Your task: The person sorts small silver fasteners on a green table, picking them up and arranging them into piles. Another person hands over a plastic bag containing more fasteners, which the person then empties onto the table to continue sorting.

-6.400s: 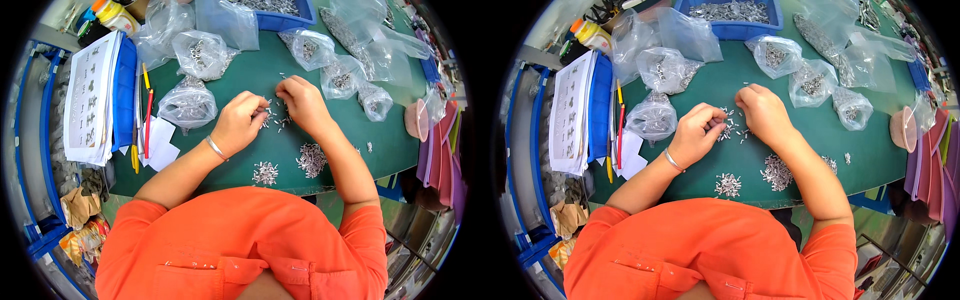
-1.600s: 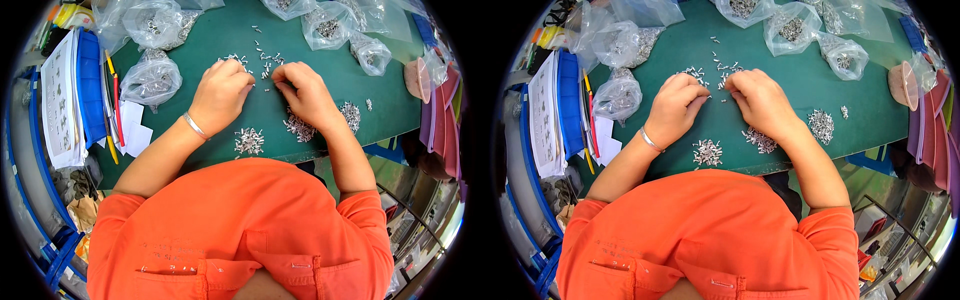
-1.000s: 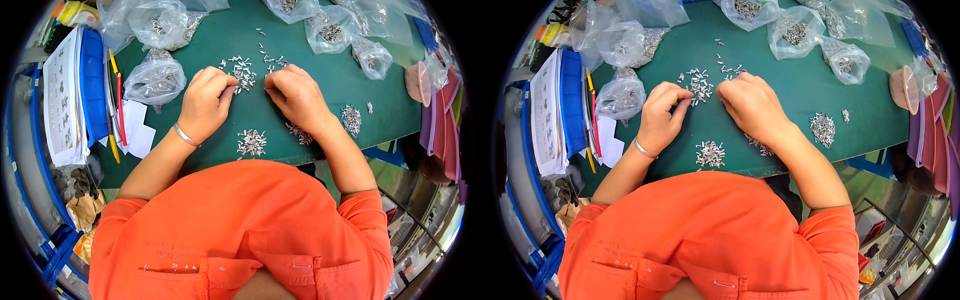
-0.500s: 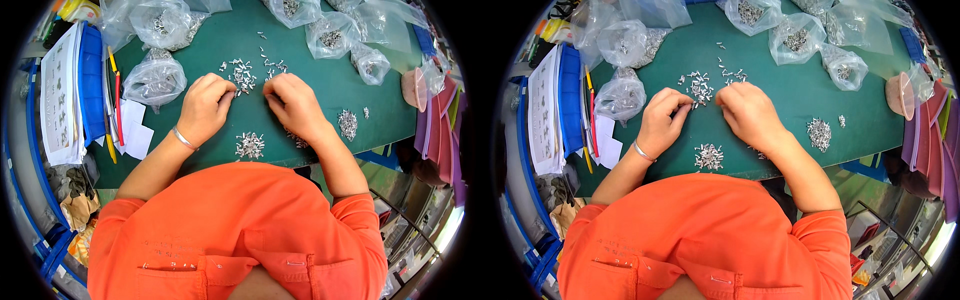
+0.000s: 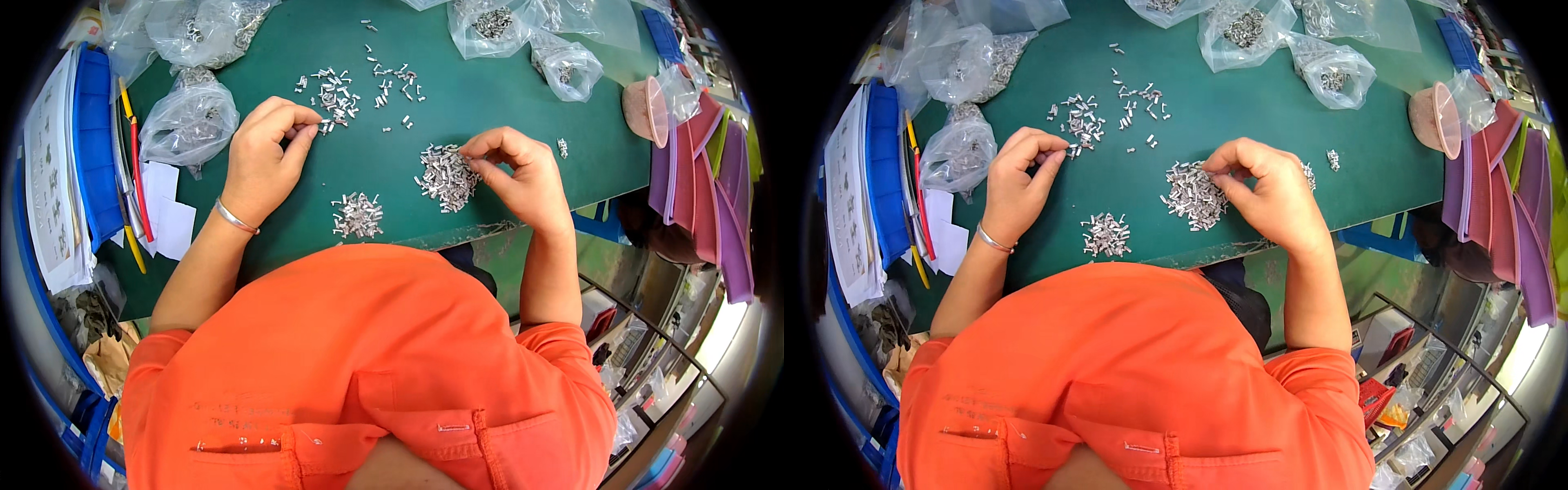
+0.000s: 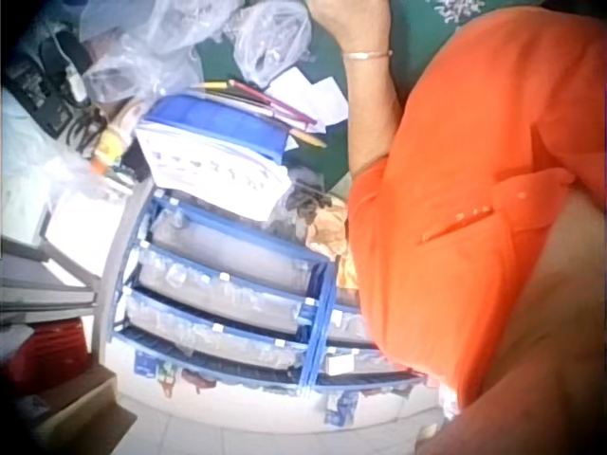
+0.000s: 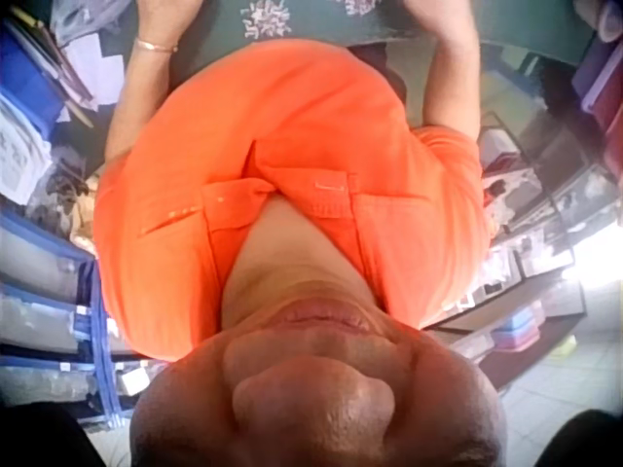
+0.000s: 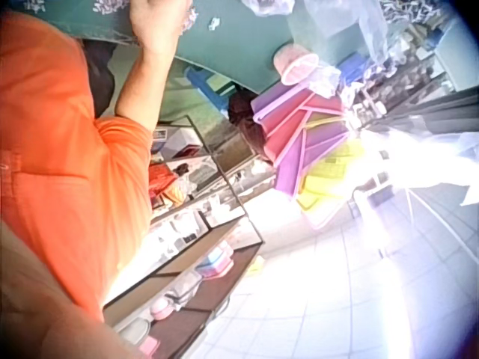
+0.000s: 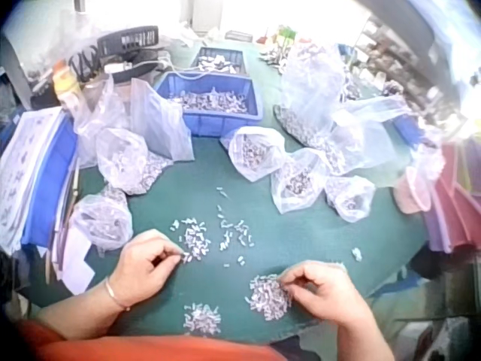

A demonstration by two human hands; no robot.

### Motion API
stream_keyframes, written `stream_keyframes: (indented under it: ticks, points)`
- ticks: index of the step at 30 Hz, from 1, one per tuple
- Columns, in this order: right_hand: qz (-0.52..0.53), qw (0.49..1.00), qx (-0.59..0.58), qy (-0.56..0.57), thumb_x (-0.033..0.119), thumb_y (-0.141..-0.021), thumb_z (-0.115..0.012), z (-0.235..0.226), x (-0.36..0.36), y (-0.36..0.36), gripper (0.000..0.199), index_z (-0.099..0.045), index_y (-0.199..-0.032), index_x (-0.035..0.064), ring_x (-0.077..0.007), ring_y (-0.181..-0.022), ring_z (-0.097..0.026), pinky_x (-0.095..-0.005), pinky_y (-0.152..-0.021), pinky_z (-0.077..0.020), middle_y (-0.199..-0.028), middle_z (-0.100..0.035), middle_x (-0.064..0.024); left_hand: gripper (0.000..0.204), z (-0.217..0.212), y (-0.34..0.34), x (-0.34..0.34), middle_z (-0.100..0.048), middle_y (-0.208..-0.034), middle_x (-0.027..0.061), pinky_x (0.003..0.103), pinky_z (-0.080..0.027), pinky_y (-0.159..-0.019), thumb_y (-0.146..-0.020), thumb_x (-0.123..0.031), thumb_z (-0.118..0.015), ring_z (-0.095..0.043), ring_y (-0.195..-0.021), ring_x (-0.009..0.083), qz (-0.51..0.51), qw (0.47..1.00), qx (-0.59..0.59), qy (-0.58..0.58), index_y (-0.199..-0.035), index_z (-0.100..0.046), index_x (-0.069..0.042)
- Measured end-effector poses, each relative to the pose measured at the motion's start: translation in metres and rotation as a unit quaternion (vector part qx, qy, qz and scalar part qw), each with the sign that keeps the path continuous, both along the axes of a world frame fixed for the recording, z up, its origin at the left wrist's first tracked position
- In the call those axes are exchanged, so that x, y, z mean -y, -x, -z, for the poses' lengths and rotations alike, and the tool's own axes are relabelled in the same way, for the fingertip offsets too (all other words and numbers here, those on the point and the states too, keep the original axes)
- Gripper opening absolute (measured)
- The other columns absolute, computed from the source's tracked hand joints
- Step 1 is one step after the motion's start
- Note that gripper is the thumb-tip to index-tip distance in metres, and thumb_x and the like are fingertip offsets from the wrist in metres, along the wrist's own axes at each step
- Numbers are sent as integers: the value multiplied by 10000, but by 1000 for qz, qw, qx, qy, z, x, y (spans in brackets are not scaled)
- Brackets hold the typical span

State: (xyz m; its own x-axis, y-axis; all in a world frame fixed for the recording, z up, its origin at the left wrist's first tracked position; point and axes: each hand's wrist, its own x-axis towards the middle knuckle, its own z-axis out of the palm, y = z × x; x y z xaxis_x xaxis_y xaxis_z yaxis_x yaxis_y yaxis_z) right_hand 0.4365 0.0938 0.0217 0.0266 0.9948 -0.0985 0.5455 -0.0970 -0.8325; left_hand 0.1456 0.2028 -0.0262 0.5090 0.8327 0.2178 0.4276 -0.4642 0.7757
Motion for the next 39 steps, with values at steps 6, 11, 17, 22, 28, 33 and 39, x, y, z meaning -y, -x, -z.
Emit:
stream_keyframes:
  ticks: [6,11,17,22,28,33,39]
  points:
    - [-33,998,40,-47,-36,-815,-661,-1,-12,8,119,-661,-922,17,-223,-775,-675,-317,-704,-533,-846,-696,-93,95,1,0,1,-629,-865,61,254,-474,-650,-843,37,-672,-578,-715,142,-4,1000,11,-2,-930,-683,1]
    - [-95,965,127,-209,-45,-767,-650,20,-45,36,129,-624,-864,36,-323,-764,-605,-408,-672,-510,-783,-640,-105,100,1,0,1,-629,-857,64,253,-472,-646,-840,39,-671,-579,-713,143,-8,1000,7,2,-933,-682,2]
    - [-137,946,155,-250,-37,-764,-648,30,-60,42,134,-616,-858,53,-313,-743,-589,-411,-680,-497,-769,-629,-97,103,1,-1,1,-627,-848,67,256,-476,-635,-836,40,-670,-585,-706,149,-13,1000,6,0,-932,-676,4]
    - [-130,946,182,-236,-11,-770,-652,30,-58,44,138,-606,-879,59,-313,-754,-591,-418,-701,-491,-781,-629,-94,106,1,0,0,-623,-841,73,257,-481,-639,-832,42,-669,-597,-713,158,-9,1000,-8,-10,-930,-675,4]
    - [-145,941,207,-226,4,-779,-664,25,-58,47,132,-600,-879,60,-319,-748,-593,-424,-691,-490,-807,-621,-100,96,2,-1,0,-622,-839,75,262,-486,-645,-832,41,-670,-601,-716,161,-9,1000,1,-14,-921,-672,6]
    - [-60,976,94,-188,-53,-751,-651,17,-55,37,172,-610,-890,38,-265,-732,-631,-339,-636,-511,-817,-625,-90,95,2,0,-1,-623,-845,75,263,-493,-655,-834,36,-677,-607,-717,164,-9,1000,0,-13,-924,-673,7]
    - [-109,993,41,-25,-61,-738,-658,-7,-34,2,130,-626,-841,13,-174,-705,-611,-304,-639,-498,-801,-630,-57,97,2,1,0,-624,-854,75,263,-497,-659,-834,42,-674,-610,-720,163,-12,1000,-3,1,-925,-672,7]
